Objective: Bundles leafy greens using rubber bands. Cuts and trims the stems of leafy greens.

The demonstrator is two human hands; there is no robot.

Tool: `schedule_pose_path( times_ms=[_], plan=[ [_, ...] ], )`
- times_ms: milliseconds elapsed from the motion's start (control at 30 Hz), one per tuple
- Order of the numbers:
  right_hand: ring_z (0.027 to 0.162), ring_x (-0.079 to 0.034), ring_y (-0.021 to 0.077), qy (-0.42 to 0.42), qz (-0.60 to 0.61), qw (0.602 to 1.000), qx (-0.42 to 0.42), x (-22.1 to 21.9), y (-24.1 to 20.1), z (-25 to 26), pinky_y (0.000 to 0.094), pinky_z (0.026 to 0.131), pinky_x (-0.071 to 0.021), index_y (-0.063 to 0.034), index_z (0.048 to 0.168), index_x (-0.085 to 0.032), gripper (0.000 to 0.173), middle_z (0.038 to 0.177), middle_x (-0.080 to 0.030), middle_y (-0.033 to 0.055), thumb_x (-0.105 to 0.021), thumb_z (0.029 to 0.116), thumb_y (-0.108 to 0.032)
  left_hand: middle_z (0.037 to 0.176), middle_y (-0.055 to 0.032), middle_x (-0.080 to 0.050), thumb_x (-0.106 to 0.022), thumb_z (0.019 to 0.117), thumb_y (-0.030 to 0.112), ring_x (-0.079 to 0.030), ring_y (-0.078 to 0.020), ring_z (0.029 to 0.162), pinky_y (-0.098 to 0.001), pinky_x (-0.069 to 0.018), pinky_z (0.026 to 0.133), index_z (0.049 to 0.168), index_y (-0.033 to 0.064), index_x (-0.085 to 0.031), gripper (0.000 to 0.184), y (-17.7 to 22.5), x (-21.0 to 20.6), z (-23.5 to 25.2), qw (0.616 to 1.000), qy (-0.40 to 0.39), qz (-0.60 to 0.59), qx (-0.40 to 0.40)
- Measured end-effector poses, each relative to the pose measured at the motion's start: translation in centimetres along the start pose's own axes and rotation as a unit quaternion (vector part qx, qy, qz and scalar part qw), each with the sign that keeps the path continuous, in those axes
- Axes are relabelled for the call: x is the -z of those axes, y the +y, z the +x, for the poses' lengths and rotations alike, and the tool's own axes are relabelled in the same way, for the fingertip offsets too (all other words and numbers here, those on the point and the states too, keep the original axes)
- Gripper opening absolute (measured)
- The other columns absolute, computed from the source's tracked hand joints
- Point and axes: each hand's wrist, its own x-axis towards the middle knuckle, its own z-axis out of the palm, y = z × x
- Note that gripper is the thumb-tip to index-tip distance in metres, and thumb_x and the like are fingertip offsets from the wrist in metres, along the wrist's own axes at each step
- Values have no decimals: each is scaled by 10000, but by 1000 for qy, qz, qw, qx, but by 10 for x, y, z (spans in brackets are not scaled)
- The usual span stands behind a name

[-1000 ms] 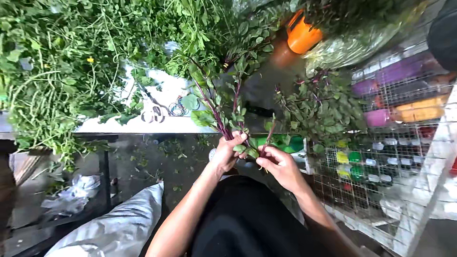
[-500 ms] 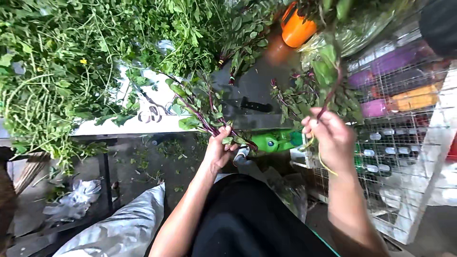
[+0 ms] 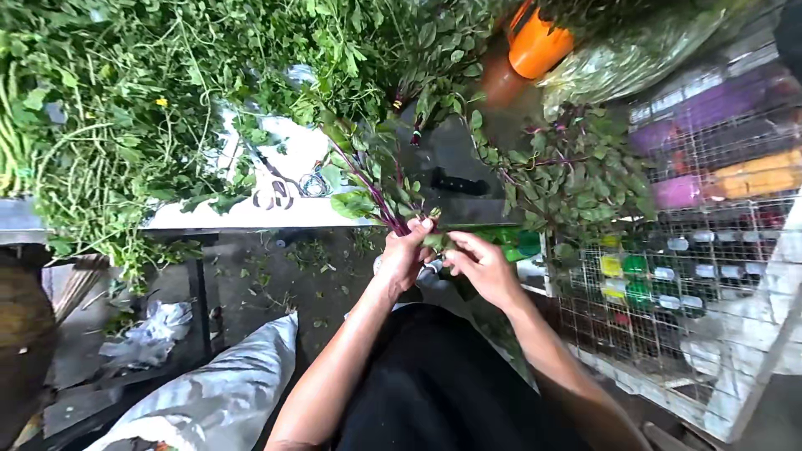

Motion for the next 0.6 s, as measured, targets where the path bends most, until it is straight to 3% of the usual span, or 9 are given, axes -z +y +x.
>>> schedule_pose_path(
  times_ms=[100, 167, 233, 300, 367, 467, 533, 600],
  plan=[
    [779, -740, 165, 90, 83, 992, -2, -9, 5, 2, 316, 692, -648, 60, 1257, -622, 278, 991, -736, 106, -550, 1041, -99, 568, 30, -474, -545, 1058, 161, -454, -73, 469, -243, -473, 520, 1054, 71, -645, 135, 7, 3, 4, 999, 6, 45, 2],
    [763, -741, 188, 137, 144, 980, 30, -10, 13, 7, 341, 701, -653, 70, 1225, -623, 248, 954, -735, 112, -529, 1038, -65, 575, 24, -482, -561, 1053, 162, -463, -78, 476, -248, -478, 522, 1024, 71, -637, 123, 11, 2, 8, 997, 9, 73, 4],
    [777, -738, 205, 177, 175, 967, 59, -4, 21, 19, 377, 744, -648, 58, 1230, -615, 247, 940, -737, 114, -512, 1040, -63, 583, 24, -486, -574, 1048, 174, -462, -77, 476, -246, -481, 514, 1134, 41, -690, 197, 16, 2, 9, 996, 16, 91, -1],
    [799, -741, 210, 211, 118, 970, 35, 13, 27, 38, 391, 766, -645, 36, 1269, -609, 275, 957, -737, 116, -528, 1043, -99, 561, 40, -441, -535, 1067, 198, -442, -73, 462, -247, -475, 505, 1159, 43, -686, 235, 20, 7, 11, 996, 21, 87, -4],
    [908, -734, 222, 207, -20, 977, -38, 36, 41, 61, 419, 841, -620, 0, 1298, -629, 315, 1071, -731, 128, -577, 1049, -186, 541, 54, -408, -481, 1087, 204, -419, -65, 445, -242, -464, 497, 1142, 46, -676, 257, 21, 15, 9, 998, 25, 63, -3],
    [1111, -676, 305, 207, -147, 962, -98, 66, 64, 83, 546, 999, -514, -54, 1254, -698, 329, 1207, -704, 167, -611, 1038, -287, 526, 70, -382, -443, 1094, 187, -390, -54, 429, -231, -450, 485, 1107, 56, -666, 259, 19, 27, 3, 999, 30, 28, -4],
    [1140, -661, 289, 232, -122, 960, -98, 77, 65, 82, 523, 1018, -506, -48, 1247, -705, 335, 1230, -693, 163, -616, 1035, -291, 516, 72, -380, -435, 1092, 172, -393, -54, 424, -235, -453, 485, 1096, 55, -660, 253, 18, 32, 0, 999, 39, 14, -9],
    [1005, -670, 214, 263, 0, 960, -97, 81, 62, 77, 409, 904, -551, -6, 1262, -666, 320, 1152, -690, 141, -603, 1040, -229, 515, 72, -385, -438, 1090, 173, -400, -56, 425, -241, -464, 493, 1098, 61, -660, 249, 15, 36, -3, 999, 43, 11, -9]
  ],
)
